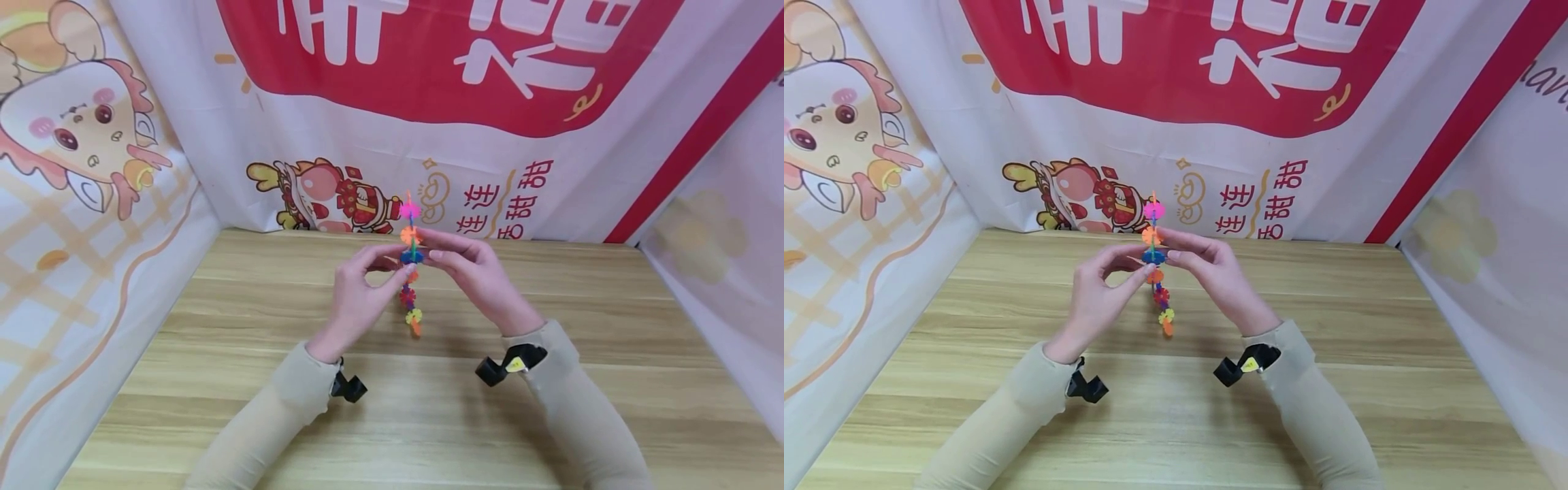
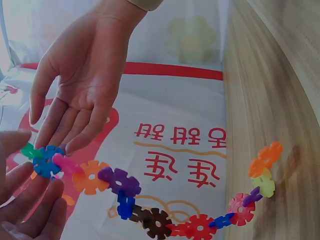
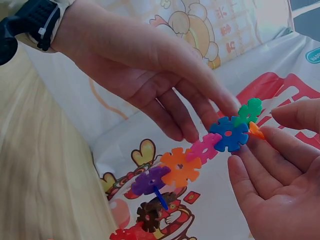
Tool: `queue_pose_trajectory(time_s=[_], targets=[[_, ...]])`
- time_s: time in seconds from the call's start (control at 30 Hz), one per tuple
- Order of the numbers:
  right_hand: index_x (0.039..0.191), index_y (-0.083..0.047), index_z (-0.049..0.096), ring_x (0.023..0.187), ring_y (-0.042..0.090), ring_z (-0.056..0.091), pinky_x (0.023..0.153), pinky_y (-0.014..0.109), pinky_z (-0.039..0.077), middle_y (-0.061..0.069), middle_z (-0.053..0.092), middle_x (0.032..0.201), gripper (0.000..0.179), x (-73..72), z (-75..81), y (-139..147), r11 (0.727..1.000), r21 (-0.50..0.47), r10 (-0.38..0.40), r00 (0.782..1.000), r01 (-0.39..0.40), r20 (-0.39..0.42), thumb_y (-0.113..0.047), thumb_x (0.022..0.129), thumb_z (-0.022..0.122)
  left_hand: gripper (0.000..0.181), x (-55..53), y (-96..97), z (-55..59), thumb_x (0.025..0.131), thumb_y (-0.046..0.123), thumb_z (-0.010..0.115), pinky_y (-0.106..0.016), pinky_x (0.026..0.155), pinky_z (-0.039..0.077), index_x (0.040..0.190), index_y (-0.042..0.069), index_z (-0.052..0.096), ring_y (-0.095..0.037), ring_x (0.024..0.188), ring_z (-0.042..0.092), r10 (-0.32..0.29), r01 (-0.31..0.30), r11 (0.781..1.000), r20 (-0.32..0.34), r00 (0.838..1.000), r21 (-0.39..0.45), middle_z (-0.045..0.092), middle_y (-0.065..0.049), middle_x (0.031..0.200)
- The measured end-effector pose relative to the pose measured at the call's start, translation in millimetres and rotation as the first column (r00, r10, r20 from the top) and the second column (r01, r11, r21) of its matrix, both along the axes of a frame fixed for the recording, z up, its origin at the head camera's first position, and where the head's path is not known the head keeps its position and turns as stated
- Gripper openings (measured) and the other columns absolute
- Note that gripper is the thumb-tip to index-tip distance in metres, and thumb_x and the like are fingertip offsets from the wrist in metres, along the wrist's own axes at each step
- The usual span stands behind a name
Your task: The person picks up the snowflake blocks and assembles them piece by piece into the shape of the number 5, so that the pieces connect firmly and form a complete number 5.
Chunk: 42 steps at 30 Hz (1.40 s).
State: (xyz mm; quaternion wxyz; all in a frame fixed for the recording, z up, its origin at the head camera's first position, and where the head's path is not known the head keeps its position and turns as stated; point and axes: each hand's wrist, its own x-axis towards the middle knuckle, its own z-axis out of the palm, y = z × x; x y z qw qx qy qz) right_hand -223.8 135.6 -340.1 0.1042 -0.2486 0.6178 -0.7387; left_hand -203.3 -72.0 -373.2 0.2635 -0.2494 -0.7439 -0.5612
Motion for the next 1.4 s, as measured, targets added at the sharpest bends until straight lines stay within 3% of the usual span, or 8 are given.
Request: queue_pose_trajectory(time_s=[0.13,0.27,0.53,0.73,0.93,1.1,1.3,1.4], targets=[[0.144,-0.006,0.058,0.134,0.028,0.052,0.112,0.040,0.039,0.010,0.056,0.146,0.039,0.1,-1.4,-0.5,0.999,0.036,0.020,0.999,-0.019,-0.026,-0.011,0.105,0.058,0.037,1.3,1.7,2.5,0.082,0.015,0.088,-0.041,0.082,0.057,0.115,0.006,0.073,-0.020,0.093,0.068,0.046,-0.045,0.998,-0.044,0.998,0.034,0.073,-0.006,0.109],[0.144,-0.010,0.058,0.134,0.027,0.052,0.112,0.041,0.040,0.007,0.057,0.146,0.039,0.7,-2.4,-1.7,0.997,0.076,0.012,0.999,-0.009,-0.041,-0.013,0.105,0.058,0.029,1.1,2.2,6.5,0.086,0.020,0.085,-0.038,0.078,0.059,0.110,0.008,0.074,-0.017,0.089,0.069,0.098,-0.095,0.995,-0.084,0.992,0.039,0.074,-0.001,0.106],[0.145,-0.016,0.059,0.133,0.021,0.053,0.111,0.043,0.040,0.000,0.058,0.145,0.040,2.8,-1.0,-6.0,0.986,0.161,-0.030,0.997,0.041,-0.074,-0.017,0.104,0.061,0.024,-2.0,-0.4,10.1,0.092,0.025,0.080,-0.038,0.067,0.061,0.106,0.006,0.075,-0.015,0.086,0.072,0.167,-0.175,0.984,-0.155,0.974,-0.037,0.076,-0.003,0.102],[0.147,-0.012,0.056,0.131,0.026,0.055,0.110,0.042,0.042,0.003,0.059,0.144,0.042,3.2,-2.6,-9.3,0.989,0.149,-0.008,0.995,0.023,-0.099,-0.011,0.105,0.058,0.017,-4.1,-2.4,12.0,0.094,0.017,0.076,-0.033,0.065,0.061,0.104,0.003,0.074,-0.017,0.080,0.074,0.171,-0.178,0.984,-0.173,0.970,-0.024,0.076,-0.007,0.100],[0.142,-0.010,0.059,0.129,0.027,0.057,0.106,0.045,0.046,0.009,0.060,0.142,0.039,2.0,-7.1,-5.3,0.989,0.149,-0.006,0.991,0.026,-0.134,-0.013,0.103,0.062,0.014,-6.4,-4.7,14.2,0.097,0.014,0.073,-0.027,0.063,0.060,0.102,0.001,0.074,-0.015,0.076,0.073,0.198,-0.197,0.980,-0.142,0.970,0.021,0.076,-0.009,0.095],[0.133,-0.007,0.067,0.125,0.027,0.060,0.103,0.038,0.049,0.009,0.065,0.135,0.033,-4.7,-23.0,8.8,0.971,0.226,-0.042,0.989,0.073,-0.141,-0.018,0.102,0.066,0.015,-9.1,-6.1,13.3,0.097,0.017,0.073,-0.027,0.065,0.060,0.102,0.002,0.073,-0.015,0.078,0.074,0.190,-0.187,0.982,-0.117,0.975,0.037,0.076,-0.007,0.093],[0.132,-0.010,0.067,0.124,0.025,0.061,0.104,0.036,0.048,0.002,0.067,0.132,0.035,-29.9,-57.4,27.7,0.918,0.370,-0.117,0.989,0.143,-0.092,-0.026,0.101,0.068,0.012,-12.7,-6.2,12.3,0.096,0.014,0.074,-0.026,0.063,0.059,0.100,0.002,0.074,-0.015,0.077,0.073,0.187,-0.179,0.980,-0.107,0.976,0.082,0.076,-0.007,0.091],[0.133,-0.009,0.067,0.123,0.023,0.061,0.105,0.038,0.046,0.003,0.068,0.131,0.036,-41.5,-75.6,34.7,0.899,0.415,-0.132,0.990,0.138,-0.044,-0.027,0.102,0.067,0.012,-13.6,-5.6,11.6,0.096,0.014,0.073,-0.026,0.063,0.060,0.100,0.003,0.074,-0.015,0.077,0.073,0.178,-0.169,0.982,-0.101,0.979,0.086,0.076,-0.007,0.092]])
